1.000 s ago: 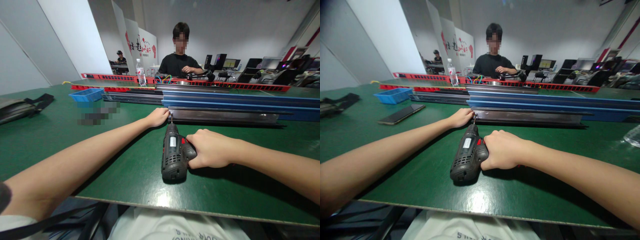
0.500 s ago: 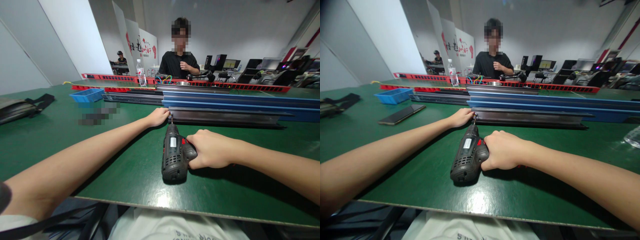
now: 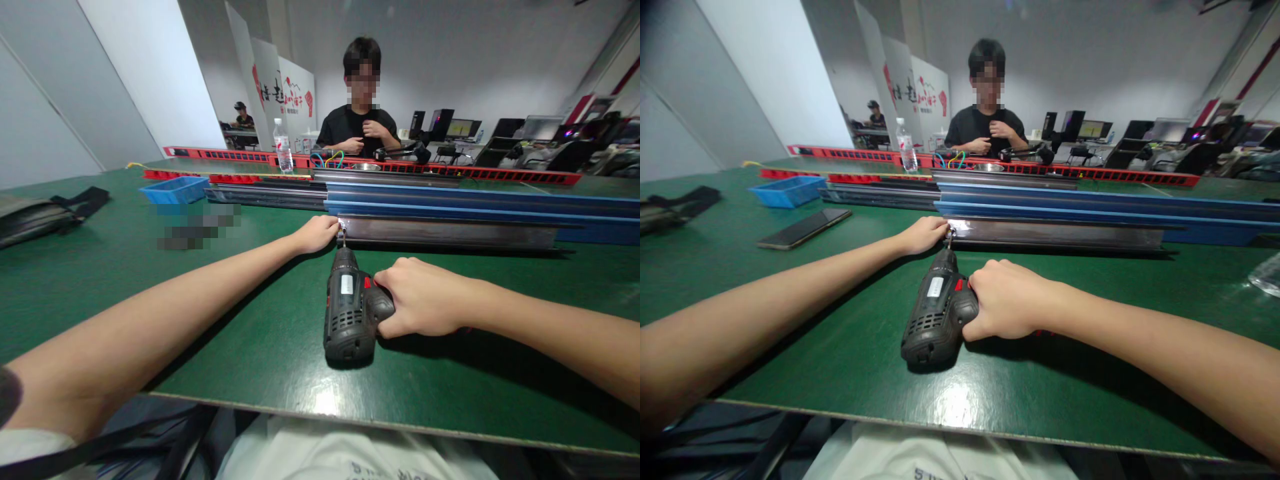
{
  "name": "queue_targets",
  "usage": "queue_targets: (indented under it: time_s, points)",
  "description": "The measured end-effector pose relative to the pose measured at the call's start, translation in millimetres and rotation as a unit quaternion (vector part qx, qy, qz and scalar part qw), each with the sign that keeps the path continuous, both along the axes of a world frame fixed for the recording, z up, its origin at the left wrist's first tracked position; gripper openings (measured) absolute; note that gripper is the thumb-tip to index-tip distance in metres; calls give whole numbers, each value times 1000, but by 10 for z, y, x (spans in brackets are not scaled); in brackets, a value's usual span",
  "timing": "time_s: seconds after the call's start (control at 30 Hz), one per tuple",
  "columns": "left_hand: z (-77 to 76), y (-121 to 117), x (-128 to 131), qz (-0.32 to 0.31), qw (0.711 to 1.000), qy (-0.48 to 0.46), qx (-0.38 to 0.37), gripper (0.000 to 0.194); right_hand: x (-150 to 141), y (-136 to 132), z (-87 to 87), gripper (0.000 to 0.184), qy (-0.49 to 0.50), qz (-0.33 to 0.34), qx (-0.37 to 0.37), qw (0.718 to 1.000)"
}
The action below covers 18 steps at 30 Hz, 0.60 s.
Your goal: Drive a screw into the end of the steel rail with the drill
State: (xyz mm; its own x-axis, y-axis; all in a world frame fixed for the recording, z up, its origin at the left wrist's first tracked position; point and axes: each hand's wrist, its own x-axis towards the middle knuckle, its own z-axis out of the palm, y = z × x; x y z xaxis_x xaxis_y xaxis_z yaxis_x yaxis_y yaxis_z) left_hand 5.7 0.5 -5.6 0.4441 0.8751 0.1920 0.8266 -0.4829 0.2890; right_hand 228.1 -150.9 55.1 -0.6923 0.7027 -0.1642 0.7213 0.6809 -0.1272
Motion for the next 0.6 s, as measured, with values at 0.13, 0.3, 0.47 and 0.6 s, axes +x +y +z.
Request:
queue_targets:
  time_s: [0.13,0.3,0.47,0.6]
  points:
    - [-24,23,-11,-10,1000,2,9,43,-10,-5,-7,25,1,1,-3,1000]
    - [-42,40,-16,-11,1000,13,20,44,-10,-3,-14,23,3,2,2,1000]
    - [-31,21,-7,-8,1000,20,20,44,-4,3,-11,23,4,3,3,1000]
    - [-30,16,-8,-4,1000,21,16,44,-2,3,-19,23,6,2,3,1000]
